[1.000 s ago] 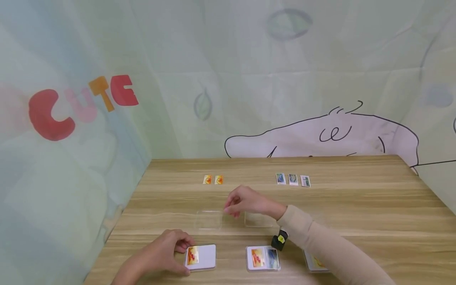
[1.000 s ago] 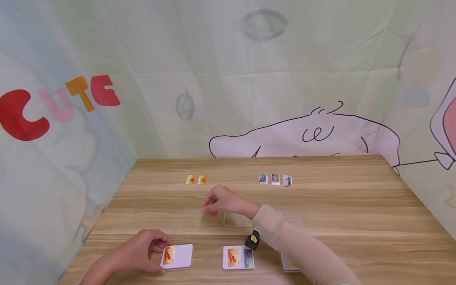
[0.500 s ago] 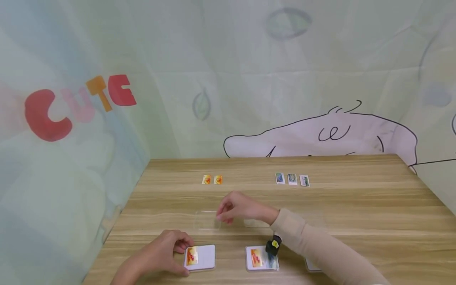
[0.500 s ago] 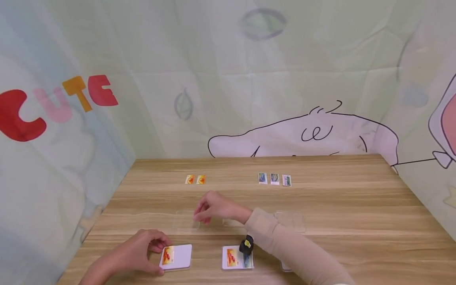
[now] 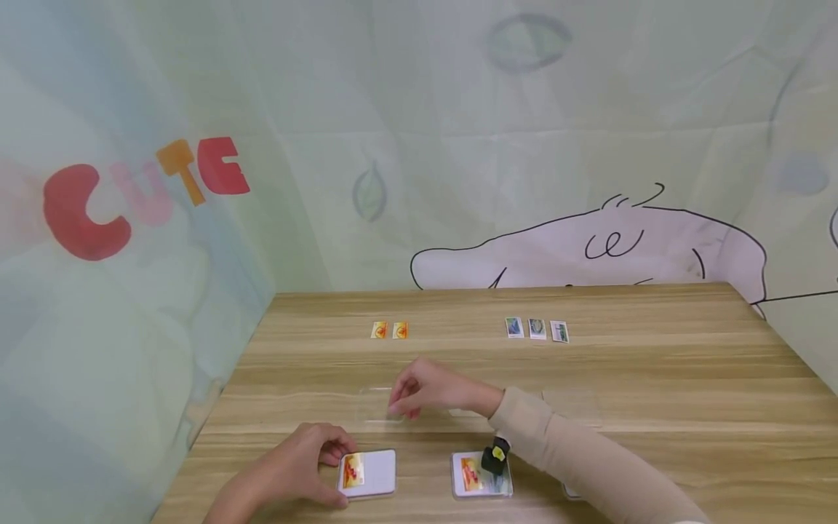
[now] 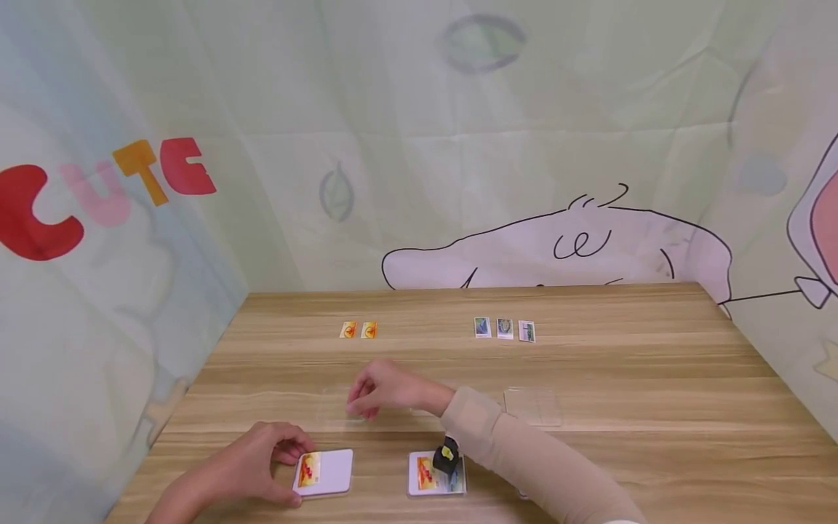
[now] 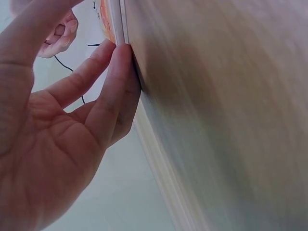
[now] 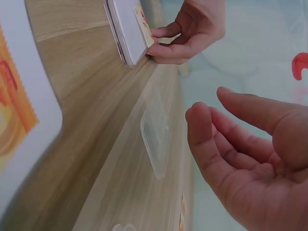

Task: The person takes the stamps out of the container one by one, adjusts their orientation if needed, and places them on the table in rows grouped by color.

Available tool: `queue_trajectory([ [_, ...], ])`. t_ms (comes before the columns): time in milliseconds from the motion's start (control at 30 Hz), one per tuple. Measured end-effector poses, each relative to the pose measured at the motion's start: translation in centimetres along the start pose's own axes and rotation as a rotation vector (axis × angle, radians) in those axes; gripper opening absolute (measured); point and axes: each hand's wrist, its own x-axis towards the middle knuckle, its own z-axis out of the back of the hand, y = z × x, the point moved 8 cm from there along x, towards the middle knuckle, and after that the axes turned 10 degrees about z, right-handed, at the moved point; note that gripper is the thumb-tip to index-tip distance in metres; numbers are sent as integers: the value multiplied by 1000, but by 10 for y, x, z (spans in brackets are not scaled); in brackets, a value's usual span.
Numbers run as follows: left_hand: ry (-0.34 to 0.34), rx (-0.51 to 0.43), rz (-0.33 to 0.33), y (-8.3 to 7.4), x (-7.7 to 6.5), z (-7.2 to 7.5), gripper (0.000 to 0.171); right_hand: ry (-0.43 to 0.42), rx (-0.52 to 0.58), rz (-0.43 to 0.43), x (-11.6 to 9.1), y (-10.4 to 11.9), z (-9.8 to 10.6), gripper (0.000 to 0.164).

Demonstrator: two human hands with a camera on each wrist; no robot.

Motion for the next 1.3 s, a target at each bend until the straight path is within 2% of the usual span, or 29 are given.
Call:
queue_trajectory([
  [400,4,9,-6,-3,0,2,53,39,-15,28,9,1,-12,6],
  [700,17,0,13,-3,1,1,53,40,11,30,12,3,-21,5],
  [933,14,12,20,-1,1,1,52,34,-35,29,16,3,-27,5],
  [1300,14,1,22,-1,-2,0,53,26,-22,28,20,3,-42,6],
])
